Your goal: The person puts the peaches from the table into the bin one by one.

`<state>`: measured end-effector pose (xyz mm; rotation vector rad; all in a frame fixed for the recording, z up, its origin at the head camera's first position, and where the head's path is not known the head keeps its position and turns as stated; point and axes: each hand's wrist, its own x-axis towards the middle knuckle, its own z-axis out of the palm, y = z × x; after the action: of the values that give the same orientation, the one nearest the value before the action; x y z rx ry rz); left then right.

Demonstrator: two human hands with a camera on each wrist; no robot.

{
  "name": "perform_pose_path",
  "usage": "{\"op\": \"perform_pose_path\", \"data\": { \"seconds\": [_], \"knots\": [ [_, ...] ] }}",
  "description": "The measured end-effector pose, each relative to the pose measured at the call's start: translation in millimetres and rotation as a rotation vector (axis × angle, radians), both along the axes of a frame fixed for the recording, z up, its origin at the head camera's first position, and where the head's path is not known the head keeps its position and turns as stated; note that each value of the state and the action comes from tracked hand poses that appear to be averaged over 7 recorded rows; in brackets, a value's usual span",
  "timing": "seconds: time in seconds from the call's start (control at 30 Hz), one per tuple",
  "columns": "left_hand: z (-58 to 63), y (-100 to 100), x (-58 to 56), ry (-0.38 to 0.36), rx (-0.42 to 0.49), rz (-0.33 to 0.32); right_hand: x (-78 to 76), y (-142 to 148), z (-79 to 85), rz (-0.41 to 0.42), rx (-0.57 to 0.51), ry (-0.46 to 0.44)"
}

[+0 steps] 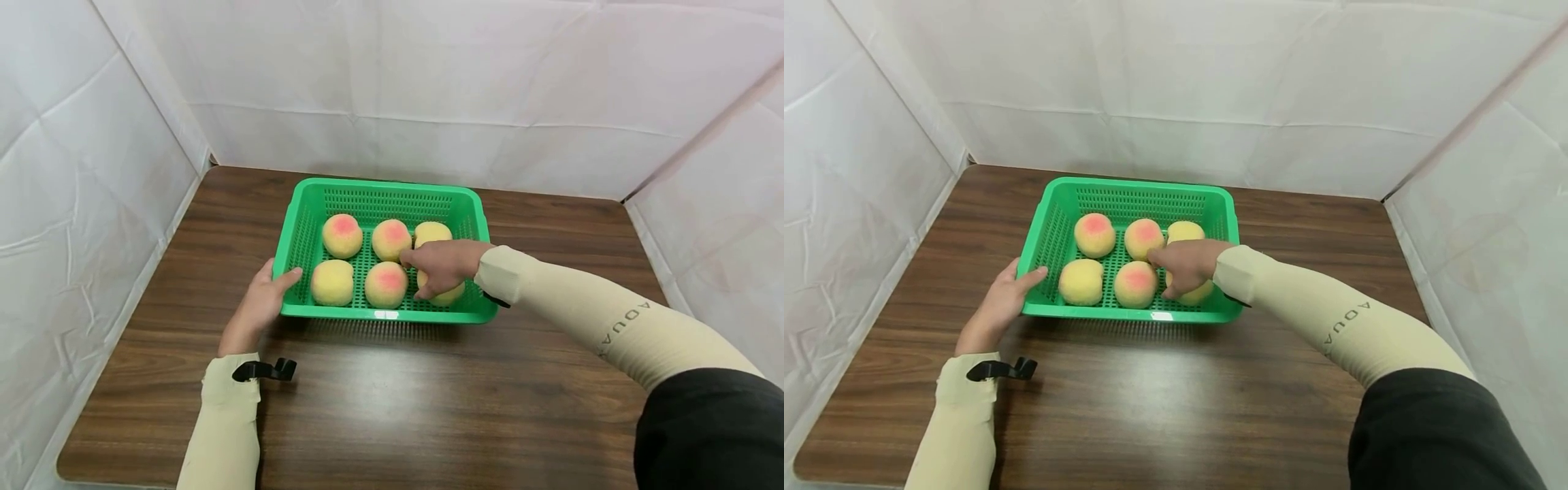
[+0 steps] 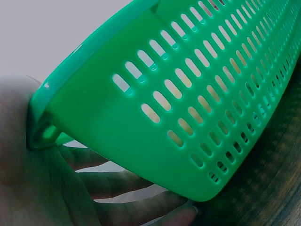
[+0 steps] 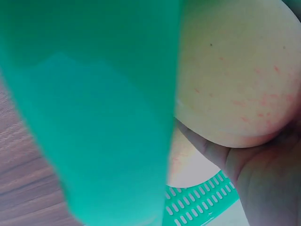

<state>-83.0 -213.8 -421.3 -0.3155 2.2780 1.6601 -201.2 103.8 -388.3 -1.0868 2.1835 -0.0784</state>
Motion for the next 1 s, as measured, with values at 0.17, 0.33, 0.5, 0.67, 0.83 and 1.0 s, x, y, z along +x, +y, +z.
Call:
{"op": "perform_pose_path", "data": {
  "seconds": [0.17,0.33,0.5,0.67,0.83,1.0],
  "knots": [
    [-2.3,-0.5,1.9,-0.021,-0.003,-0.002,2.3,4.6,-3.9,0.006,0.01,-0.024],
    [-2.2,-0.6,1.3,-0.017,0.002,-0.003,4.1,8.2,-6.9,0.027,-0.008,-0.034],
    [-0.7,-0.5,1.1,-0.01,0.012,-0.001,4.2,9.3,-8.2,0.038,-0.004,-0.007],
    [0.5,-0.8,0.9,0.005,-0.012,-0.009,6.3,11.3,-6.8,0.042,-0.01,0.009],
    [2.2,-0.1,0.3,0.008,-0.006,-0.013,8.7,15.9,-5.8,0.02,-0.012,0.02],
    [1.2,0.0,0.5,0.001,-0.015,-0.012,11.0,18.4,-6.2,0.02,-0.004,0.032]
  ]
}}
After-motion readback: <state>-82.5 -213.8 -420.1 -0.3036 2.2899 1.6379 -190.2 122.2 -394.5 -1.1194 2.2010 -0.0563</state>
